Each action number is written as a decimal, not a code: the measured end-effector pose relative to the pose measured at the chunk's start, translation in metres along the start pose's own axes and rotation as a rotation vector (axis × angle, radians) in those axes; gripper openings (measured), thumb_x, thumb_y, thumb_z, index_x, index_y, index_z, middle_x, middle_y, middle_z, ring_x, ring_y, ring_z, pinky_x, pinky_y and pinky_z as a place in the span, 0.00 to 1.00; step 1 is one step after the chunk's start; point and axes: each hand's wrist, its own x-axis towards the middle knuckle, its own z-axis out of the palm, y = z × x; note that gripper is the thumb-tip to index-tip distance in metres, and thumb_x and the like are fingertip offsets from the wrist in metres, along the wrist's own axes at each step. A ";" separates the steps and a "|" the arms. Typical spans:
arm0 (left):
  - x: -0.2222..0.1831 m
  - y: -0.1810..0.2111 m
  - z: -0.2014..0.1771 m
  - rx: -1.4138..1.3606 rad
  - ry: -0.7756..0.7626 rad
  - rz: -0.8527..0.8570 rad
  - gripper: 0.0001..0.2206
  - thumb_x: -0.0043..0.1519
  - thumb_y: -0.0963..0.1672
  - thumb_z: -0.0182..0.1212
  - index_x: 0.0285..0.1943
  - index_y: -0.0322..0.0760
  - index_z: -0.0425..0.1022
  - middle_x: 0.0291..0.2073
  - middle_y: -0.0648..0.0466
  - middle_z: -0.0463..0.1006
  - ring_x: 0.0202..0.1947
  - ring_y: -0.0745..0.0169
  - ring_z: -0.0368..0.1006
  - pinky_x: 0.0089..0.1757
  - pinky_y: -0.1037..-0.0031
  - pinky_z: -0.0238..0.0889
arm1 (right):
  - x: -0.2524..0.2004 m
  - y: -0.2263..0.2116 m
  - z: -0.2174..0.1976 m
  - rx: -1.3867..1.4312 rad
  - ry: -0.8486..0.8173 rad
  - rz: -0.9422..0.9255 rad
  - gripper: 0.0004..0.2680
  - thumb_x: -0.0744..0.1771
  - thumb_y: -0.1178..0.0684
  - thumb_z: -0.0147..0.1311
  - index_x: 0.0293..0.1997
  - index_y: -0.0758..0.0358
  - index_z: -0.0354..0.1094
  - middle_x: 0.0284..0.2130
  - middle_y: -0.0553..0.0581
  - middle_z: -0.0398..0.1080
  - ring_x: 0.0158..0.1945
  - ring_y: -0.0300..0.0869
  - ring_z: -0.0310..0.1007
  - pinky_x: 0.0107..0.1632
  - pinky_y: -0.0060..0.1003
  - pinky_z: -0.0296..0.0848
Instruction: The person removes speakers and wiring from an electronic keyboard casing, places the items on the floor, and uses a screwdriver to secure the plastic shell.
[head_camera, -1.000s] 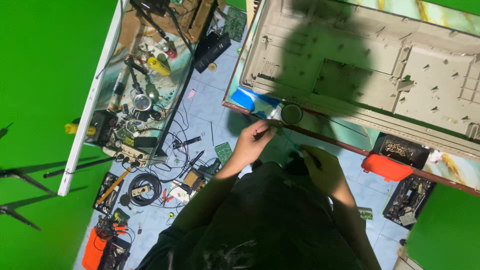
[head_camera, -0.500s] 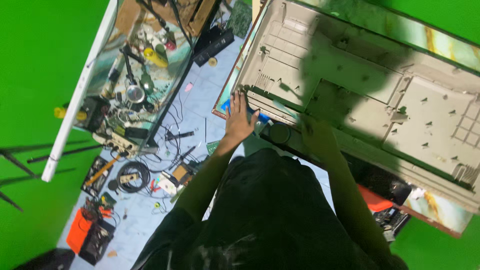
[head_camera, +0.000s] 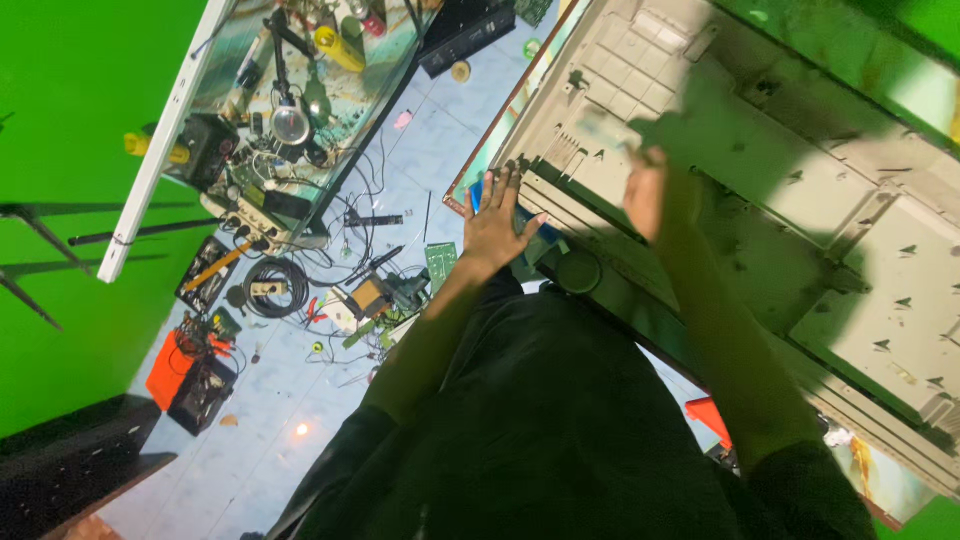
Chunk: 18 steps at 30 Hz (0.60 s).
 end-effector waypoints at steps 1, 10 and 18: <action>-0.001 -0.001 -0.001 0.016 -0.009 0.007 0.43 0.64 0.64 0.41 0.82 0.39 0.41 0.80 0.48 0.42 0.79 0.47 0.31 0.70 0.45 0.23 | -0.005 -0.007 0.008 -0.034 -0.017 -0.087 0.15 0.68 0.60 0.53 0.63 0.64 0.70 0.45 0.64 0.76 0.30 0.40 0.73 0.32 0.33 0.75; -0.003 0.002 -0.004 0.037 0.002 0.012 0.43 0.65 0.65 0.39 0.81 0.38 0.44 0.80 0.47 0.44 0.79 0.46 0.35 0.70 0.44 0.25 | 0.002 0.012 0.055 -0.118 0.120 -0.172 0.07 0.72 0.52 0.51 0.48 0.62 0.73 0.38 0.62 0.76 0.23 0.41 0.67 0.30 0.40 0.73; 0.000 -0.021 0.005 -0.139 0.152 0.031 0.39 0.67 0.60 0.45 0.80 0.32 0.48 0.79 0.44 0.48 0.78 0.46 0.44 0.71 0.43 0.31 | 0.020 -0.011 0.045 0.022 0.095 -0.246 0.07 0.65 0.58 0.53 0.43 0.65 0.76 0.45 0.67 0.78 0.29 0.44 0.76 0.30 0.37 0.76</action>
